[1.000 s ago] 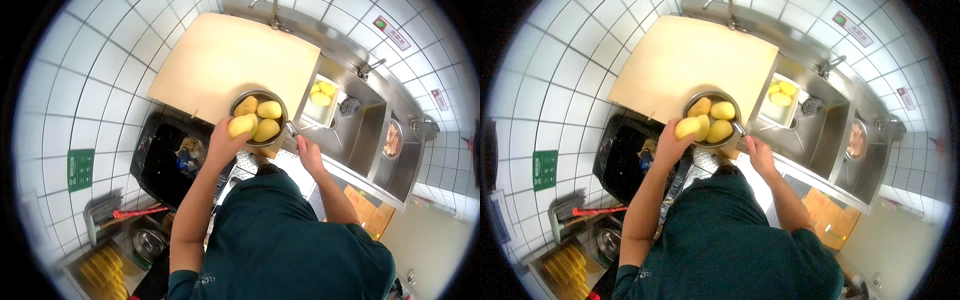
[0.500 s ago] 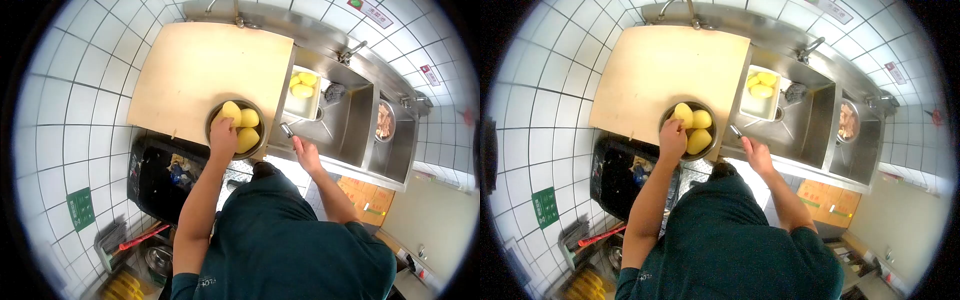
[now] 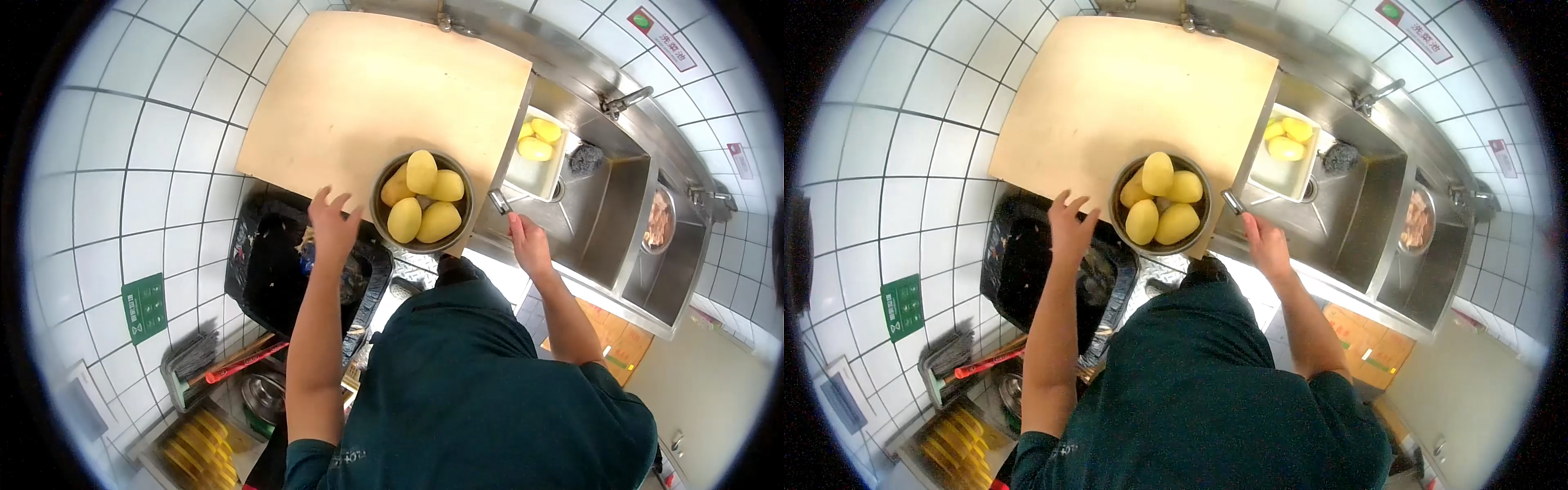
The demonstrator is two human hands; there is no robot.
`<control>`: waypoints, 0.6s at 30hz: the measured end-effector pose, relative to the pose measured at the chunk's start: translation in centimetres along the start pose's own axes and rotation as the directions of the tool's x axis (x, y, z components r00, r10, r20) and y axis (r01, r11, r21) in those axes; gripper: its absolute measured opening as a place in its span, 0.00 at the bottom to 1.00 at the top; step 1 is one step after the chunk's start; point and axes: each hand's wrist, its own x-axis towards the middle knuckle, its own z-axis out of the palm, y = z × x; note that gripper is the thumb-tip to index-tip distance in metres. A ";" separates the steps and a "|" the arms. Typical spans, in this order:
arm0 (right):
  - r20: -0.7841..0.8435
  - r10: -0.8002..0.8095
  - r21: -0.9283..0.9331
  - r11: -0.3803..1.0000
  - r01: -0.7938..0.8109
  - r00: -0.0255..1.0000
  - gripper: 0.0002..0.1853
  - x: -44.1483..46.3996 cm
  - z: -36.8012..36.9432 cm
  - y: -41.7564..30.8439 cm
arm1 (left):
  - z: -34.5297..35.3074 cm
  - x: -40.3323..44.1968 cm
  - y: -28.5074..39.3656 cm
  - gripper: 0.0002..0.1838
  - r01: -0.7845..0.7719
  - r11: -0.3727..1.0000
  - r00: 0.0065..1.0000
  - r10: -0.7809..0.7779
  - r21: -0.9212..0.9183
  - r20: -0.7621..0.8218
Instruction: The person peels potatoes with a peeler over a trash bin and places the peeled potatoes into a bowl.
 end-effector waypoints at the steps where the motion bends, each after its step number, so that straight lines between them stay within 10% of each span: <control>1: 0.003 0.013 -0.004 1.000 -0.013 1.000 0.27 0.0 0.1 -0.1 | 1.3 1.0 0.8 0.26 -0.052 0.998 0.999 0.051 -0.044 -0.018; 12: -0.086 0.120 0.024 0.993 -0.118 0.989 0.28 -3.2 -2.0 3.0 | 5.1 8.6 12.0 0.32 0.240 0.956 0.822 -0.292 0.168 0.489; 18: -0.104 0.207 0.077 0.977 -0.200 0.973 0.29 -5.1 -2.6 5.0 | 5.4 7.6 9.0 0.32 -0.014 0.999 0.916 0.030 -0.043 0.399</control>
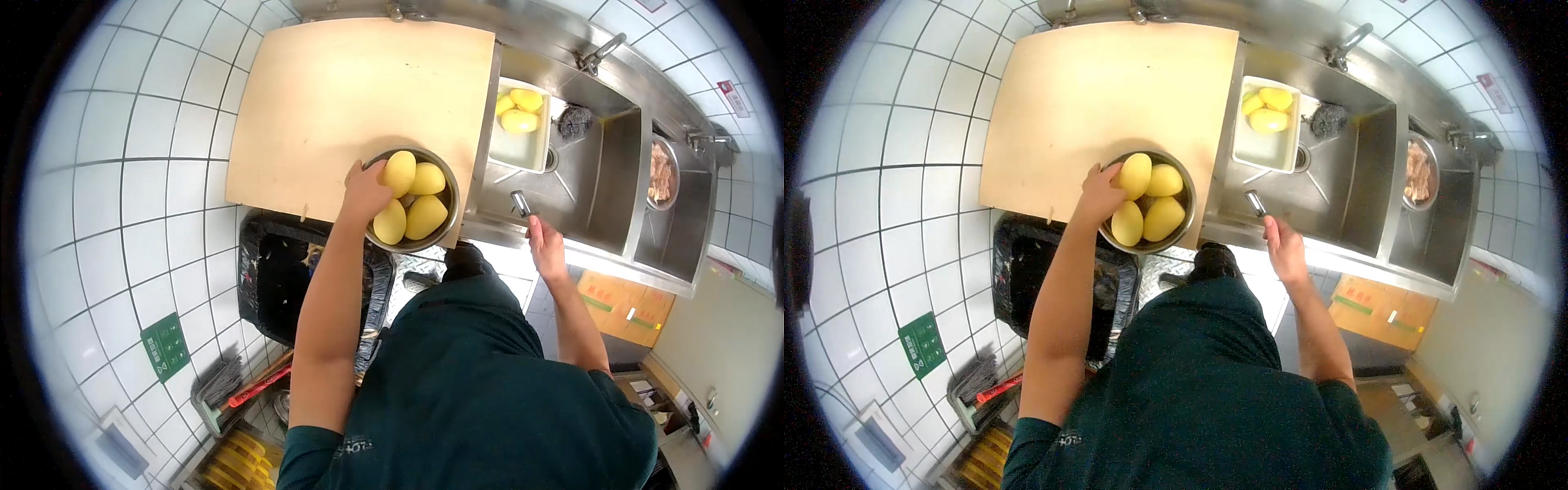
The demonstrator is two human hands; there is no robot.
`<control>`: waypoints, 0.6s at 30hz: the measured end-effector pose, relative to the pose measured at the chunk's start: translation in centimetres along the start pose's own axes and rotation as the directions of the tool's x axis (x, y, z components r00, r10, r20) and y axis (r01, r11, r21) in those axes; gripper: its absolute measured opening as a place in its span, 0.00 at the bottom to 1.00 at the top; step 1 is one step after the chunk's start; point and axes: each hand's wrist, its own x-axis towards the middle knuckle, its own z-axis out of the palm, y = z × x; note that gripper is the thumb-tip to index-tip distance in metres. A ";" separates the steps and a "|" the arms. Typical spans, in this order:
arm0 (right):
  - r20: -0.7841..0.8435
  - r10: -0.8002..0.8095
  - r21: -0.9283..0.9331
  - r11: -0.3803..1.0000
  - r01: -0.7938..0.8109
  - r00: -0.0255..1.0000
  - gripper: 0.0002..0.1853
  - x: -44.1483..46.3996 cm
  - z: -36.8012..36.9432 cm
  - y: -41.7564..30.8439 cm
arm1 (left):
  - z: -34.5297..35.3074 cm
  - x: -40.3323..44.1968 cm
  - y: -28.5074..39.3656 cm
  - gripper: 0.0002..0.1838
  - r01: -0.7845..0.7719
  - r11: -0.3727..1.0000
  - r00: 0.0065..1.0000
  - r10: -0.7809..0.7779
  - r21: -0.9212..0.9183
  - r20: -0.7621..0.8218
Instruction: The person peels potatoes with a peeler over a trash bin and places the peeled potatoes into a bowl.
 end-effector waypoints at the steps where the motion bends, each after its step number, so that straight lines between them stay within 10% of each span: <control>1: 0.001 -0.012 0.001 1.000 0.012 1.000 0.29 -0.1 -0.2 -0.2 | -0.3 -0.3 0.0 0.33 -0.003 1.000 1.000 0.003 -0.012 0.014; 9: 0.026 -0.094 -0.021 0.995 0.095 0.995 0.29 1.3 0.9 -0.9 | -0.9 -0.3 -2.1 0.29 0.027 0.987 1.000 -0.025 -0.159 0.015; 12: 0.037 -0.097 -0.002 0.995 0.097 0.995 0.29 1.8 1.1 -1.8 | 0.5 0.8 -3.8 0.27 -0.088 0.961 0.992 0.108 0.262 -0.063; 18: 0.037 -0.035 -0.052 0.998 0.037 0.999 0.29 2.2 1.1 -1.3 | -0.9 0.2 0.6 0.32 0.119 0.896 0.987 -0.152 0.428 0.044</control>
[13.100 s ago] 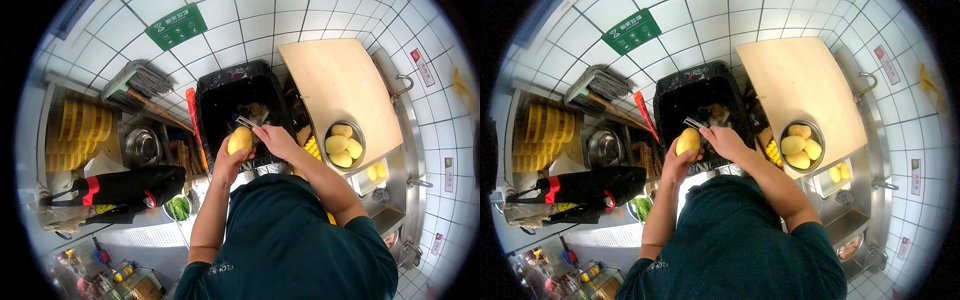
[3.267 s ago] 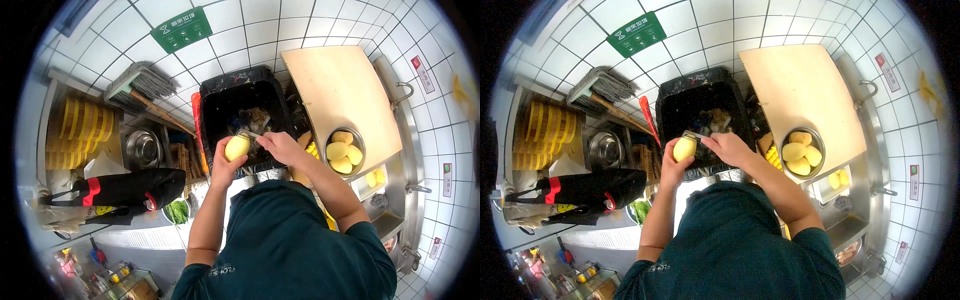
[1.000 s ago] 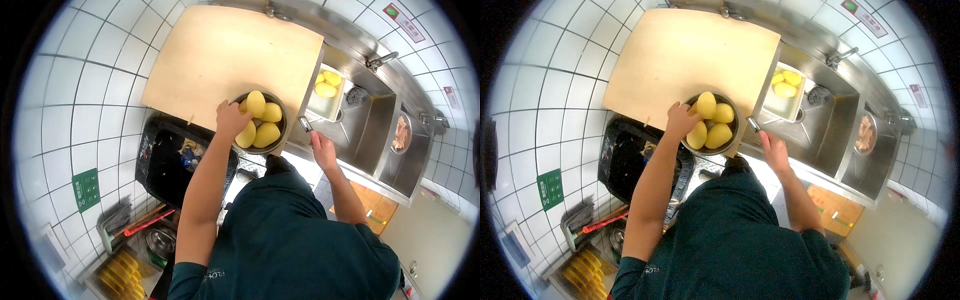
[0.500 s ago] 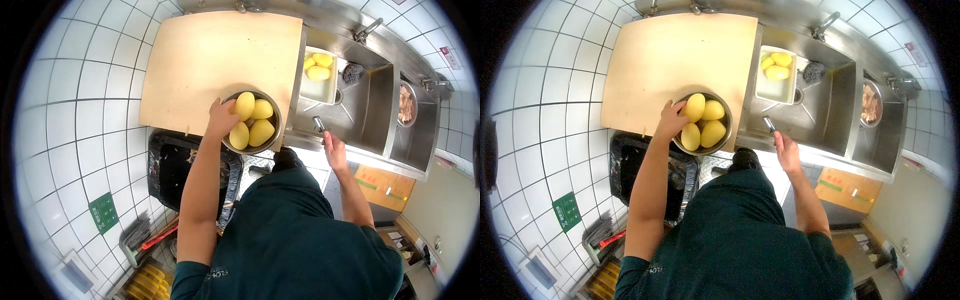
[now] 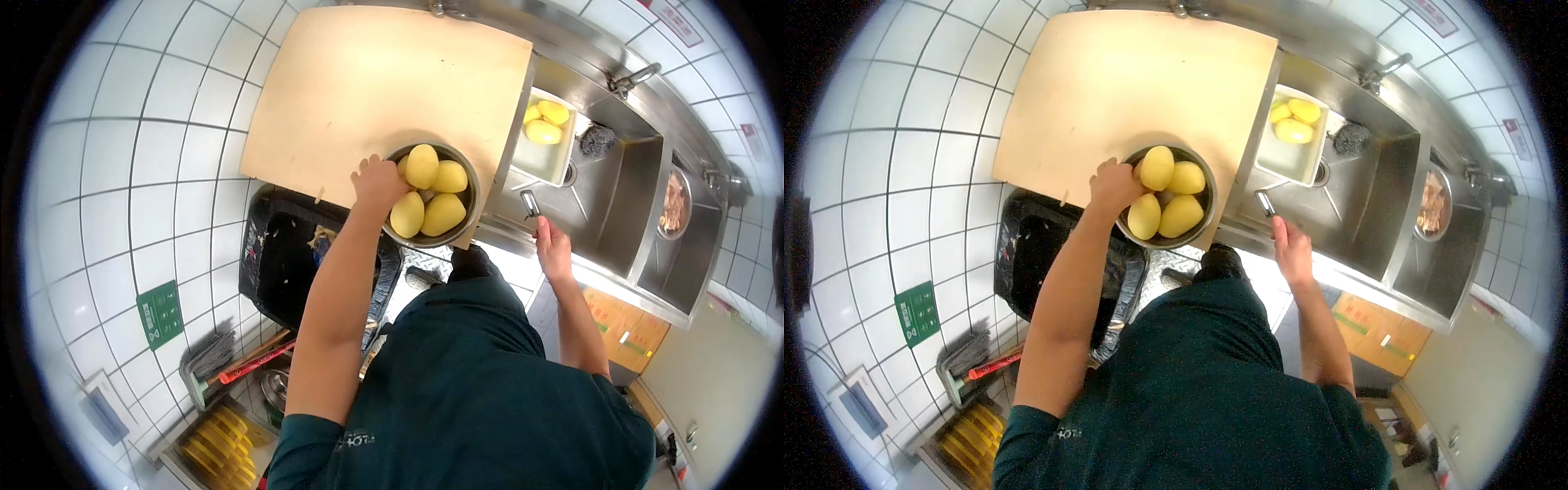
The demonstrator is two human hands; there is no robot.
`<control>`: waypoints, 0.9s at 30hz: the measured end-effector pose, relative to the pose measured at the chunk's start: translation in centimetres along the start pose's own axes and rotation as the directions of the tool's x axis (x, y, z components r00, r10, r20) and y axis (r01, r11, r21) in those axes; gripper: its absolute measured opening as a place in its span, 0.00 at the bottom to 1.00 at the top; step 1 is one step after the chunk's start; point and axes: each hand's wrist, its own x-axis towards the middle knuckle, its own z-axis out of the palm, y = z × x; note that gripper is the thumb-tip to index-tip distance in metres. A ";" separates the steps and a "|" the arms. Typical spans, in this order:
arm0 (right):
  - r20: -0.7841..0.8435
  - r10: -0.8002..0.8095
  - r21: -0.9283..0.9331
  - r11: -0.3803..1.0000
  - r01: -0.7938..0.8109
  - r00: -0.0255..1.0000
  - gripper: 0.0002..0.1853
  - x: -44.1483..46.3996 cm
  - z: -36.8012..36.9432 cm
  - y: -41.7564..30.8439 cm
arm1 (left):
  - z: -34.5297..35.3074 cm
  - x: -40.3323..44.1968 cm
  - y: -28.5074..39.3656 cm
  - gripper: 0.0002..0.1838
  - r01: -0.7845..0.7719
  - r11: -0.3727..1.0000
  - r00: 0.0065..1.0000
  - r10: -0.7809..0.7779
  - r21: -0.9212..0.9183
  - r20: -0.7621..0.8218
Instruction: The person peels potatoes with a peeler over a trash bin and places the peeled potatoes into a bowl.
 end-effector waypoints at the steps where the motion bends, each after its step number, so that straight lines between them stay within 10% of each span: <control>1: 0.003 0.014 -0.009 1.000 -0.014 1.000 0.29 0.0 -0.1 -0.1 | -0.5 0.0 0.5 0.33 0.004 1.000 1.000 -0.004 0.029 0.024; 27: 0.045 -0.041 0.100 0.994 0.036 0.998 0.25 -1.8 1.8 -0.7 | -1.9 -0.2 2.5 0.43 -0.016 0.997 0.997 0.010 0.081 0.078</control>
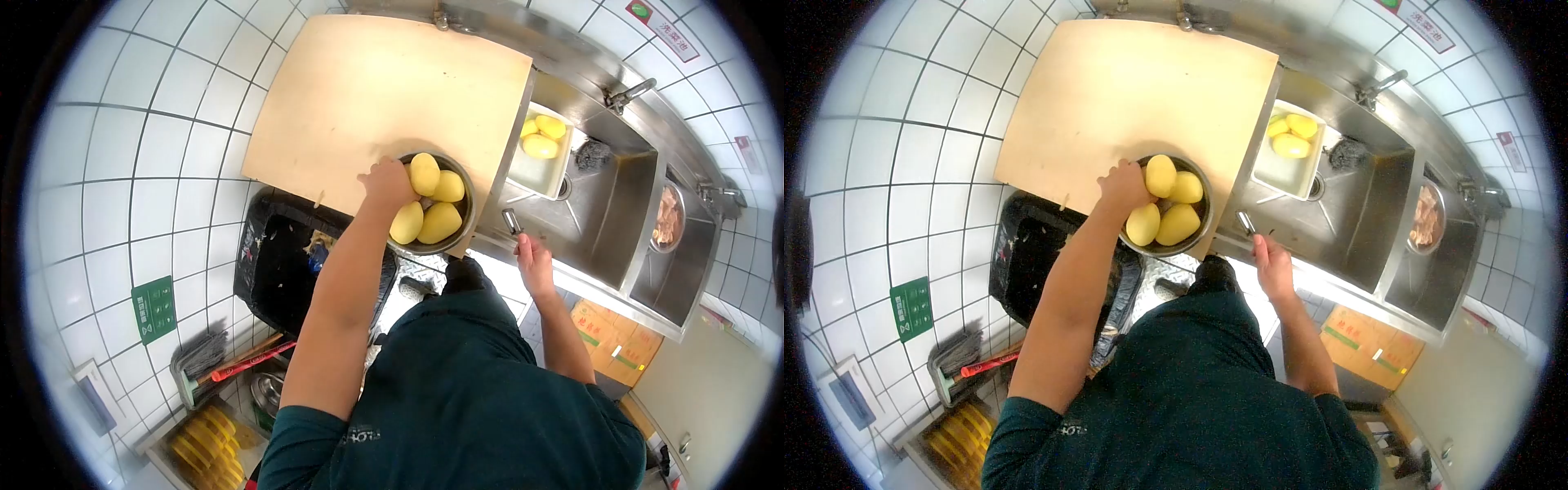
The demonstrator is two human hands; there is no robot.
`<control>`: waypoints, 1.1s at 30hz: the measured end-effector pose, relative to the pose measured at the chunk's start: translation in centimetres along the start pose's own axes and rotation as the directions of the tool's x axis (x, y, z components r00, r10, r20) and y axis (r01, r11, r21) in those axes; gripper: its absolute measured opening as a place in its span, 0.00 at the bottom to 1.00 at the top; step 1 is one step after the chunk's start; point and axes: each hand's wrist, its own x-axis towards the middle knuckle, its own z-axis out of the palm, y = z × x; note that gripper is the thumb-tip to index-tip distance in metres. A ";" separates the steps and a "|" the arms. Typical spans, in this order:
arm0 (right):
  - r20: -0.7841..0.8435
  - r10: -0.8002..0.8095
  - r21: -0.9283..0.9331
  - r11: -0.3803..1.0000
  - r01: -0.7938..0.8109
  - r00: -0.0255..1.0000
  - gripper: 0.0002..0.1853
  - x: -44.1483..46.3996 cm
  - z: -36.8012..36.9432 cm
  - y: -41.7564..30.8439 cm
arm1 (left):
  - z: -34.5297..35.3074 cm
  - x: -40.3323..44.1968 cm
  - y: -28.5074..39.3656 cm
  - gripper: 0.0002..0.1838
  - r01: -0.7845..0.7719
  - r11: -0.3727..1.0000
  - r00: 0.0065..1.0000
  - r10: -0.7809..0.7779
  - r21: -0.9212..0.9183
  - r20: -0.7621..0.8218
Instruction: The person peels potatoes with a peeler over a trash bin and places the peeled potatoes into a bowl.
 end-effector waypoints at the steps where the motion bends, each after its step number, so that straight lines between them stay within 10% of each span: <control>1: -0.007 0.007 -0.003 1.000 -0.007 1.000 0.25 -0.1 -0.1 0.0 | -0.2 -0.2 0.1 0.44 -0.003 1.000 1.000 0.003 -0.005 0.004; 19: 0.008 -0.026 0.015 1.000 0.026 1.000 0.25 0.4 -0.9 -0.2 | 1.2 -0.1 0.3 0.44 0.055 0.998 0.997 -0.057 -0.027 -0.061; 28: 0.041 -0.011 -0.016 1.000 0.012 0.999 0.25 0.4 -0.9 0.4 | 3.5 -0.1 -2.9 0.35 -0.062 0.885 0.965 -0.064 -0.462 -0.253; 33: 0.045 0.003 -0.011 1.000 -0.003 0.999 0.25 0.7 -0.5 0.2 | 3.5 -0.7 -4.4 0.27 -0.110 0.607 0.956 -0.153 -0.787 -0.252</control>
